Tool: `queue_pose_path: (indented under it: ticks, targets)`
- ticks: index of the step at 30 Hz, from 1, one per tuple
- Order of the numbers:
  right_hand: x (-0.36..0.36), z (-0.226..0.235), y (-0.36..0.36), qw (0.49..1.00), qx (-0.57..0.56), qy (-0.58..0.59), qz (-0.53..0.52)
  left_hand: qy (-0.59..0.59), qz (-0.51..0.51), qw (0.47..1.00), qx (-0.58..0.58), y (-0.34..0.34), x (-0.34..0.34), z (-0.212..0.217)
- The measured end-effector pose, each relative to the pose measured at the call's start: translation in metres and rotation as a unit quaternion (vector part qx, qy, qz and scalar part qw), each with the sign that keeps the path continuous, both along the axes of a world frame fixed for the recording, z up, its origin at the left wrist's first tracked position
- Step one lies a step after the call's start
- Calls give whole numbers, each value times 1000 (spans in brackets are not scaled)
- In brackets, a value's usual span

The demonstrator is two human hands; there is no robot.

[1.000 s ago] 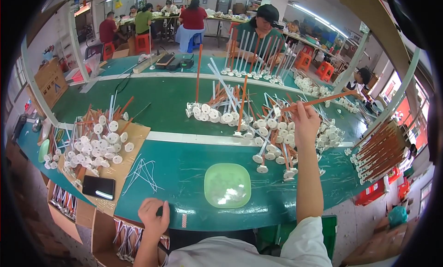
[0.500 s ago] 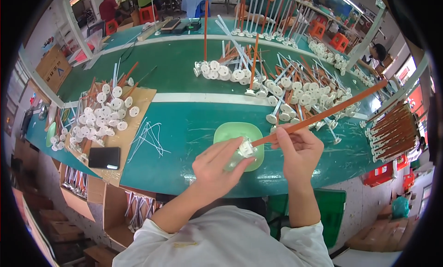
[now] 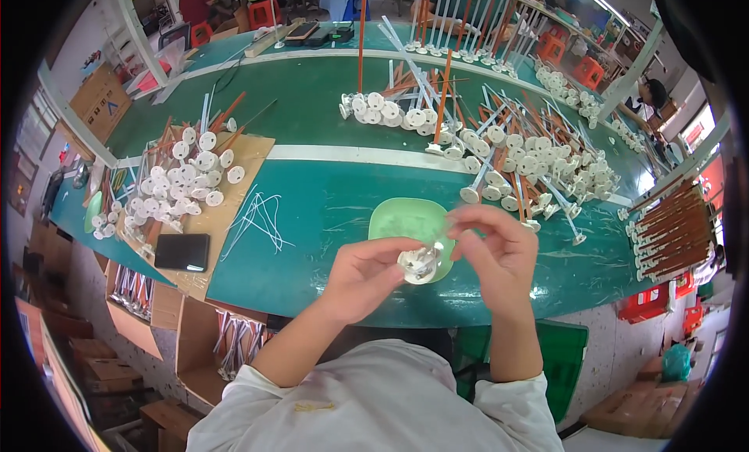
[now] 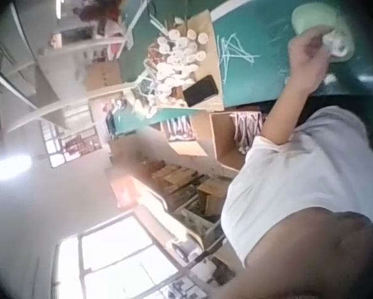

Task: Assembling LED light strips by manually attaching plastic bases using an adhesive bowl.

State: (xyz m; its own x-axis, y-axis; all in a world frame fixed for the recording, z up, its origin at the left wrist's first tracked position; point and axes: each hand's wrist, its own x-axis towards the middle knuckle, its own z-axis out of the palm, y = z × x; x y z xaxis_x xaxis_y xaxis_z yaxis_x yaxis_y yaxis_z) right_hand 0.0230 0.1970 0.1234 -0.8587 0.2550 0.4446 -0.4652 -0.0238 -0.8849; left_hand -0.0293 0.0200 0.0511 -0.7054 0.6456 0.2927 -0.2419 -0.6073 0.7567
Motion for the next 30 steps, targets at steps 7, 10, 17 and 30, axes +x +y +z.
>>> queue_pose_path:
  ticks: [7,10,17,30]
  targets:
    - [4,-17,-2,985,56,-124,103,-125,-100,981,108,-4,-2,-6]
    - [2,-24,-8,988,5,-118,104,-131,-89,983,95,-7,-1,-7]
    - [-4,-19,-36,950,294,34,-95,-118,-18,990,81,-13,1,-12]
    - [-6,-41,-52,953,287,60,-79,-140,-12,989,38,-33,1,-16]
